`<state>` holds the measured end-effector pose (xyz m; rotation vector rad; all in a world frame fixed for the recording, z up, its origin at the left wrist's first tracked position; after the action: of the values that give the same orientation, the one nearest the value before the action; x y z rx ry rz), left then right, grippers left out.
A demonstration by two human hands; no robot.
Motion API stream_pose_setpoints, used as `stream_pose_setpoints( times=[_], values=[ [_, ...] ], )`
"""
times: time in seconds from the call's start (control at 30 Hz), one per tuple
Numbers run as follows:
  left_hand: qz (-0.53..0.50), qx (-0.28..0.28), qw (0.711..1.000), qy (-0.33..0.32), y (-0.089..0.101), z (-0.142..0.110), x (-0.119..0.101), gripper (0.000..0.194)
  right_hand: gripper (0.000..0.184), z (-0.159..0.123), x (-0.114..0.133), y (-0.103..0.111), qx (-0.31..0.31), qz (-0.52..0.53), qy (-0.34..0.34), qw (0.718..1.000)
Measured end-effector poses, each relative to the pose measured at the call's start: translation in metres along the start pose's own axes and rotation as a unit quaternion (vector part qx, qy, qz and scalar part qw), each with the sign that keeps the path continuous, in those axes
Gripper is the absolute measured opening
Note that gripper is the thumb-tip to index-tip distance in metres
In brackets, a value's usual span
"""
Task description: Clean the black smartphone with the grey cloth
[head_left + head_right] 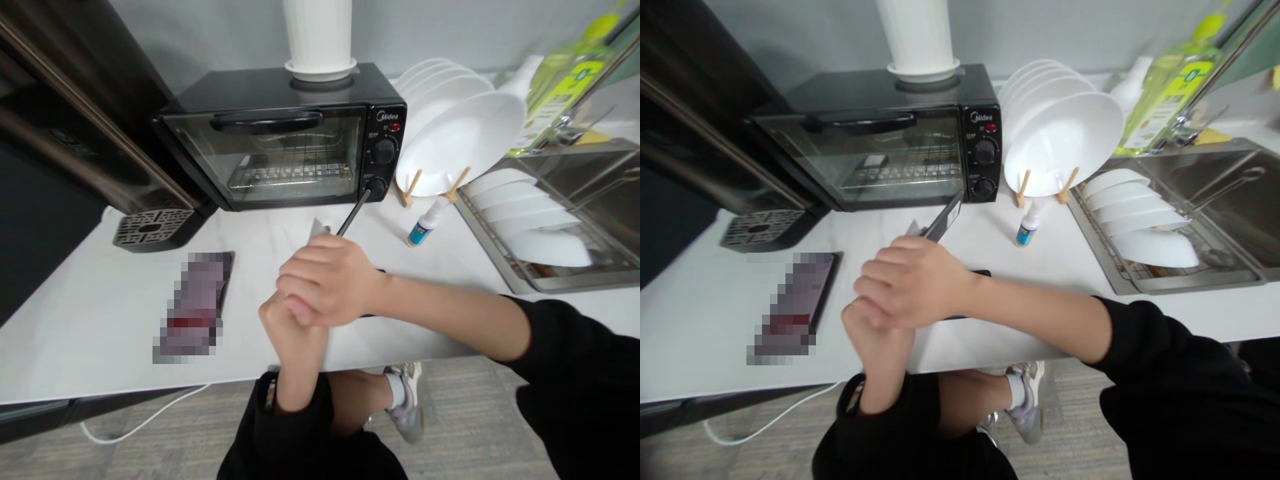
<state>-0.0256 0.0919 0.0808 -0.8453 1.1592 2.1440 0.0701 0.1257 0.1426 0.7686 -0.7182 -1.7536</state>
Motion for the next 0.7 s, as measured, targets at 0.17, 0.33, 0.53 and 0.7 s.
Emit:
stream_pose_setpoints(
  times=[0.17,0.33,0.53,0.7],
  values=[
    [-0.026,-0.009,0.999,0.022,0.002,-0.002,0.003,0.019,0.046,-0.003,-0.026,0.003,-0.007,-0.038,-0.044,0.998],
    [0.043,-0.042,0.998,0.019,0.006,-0.011,0.010,0.021,0.041,0.002,0.009,0.010,-0.025,-0.041,0.008,0.999],
    [0.036,-0.141,0.989,-0.034,0.026,-0.021,-0.002,0.042,0.044,-0.001,0.001,0.027,-0.065,-0.082,0.049,0.993],
    [-0.032,-0.247,0.968,-0.009,0.043,-0.036,0.005,0.036,0.051,-0.013,-0.049,0.025,-0.106,0.091,-0.133,0.981]
  ],
)
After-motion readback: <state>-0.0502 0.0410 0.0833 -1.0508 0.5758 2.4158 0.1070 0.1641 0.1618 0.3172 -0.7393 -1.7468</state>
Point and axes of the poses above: each hand's wrist, its own z-axis towards the middle knuckle, its own y-axis out of the back of the hand, x = y × z, the point moved 10 cm from there along z, towards the middle knuckle, and after that the axes turned 12 degrees about x, right-handed, at the moved point
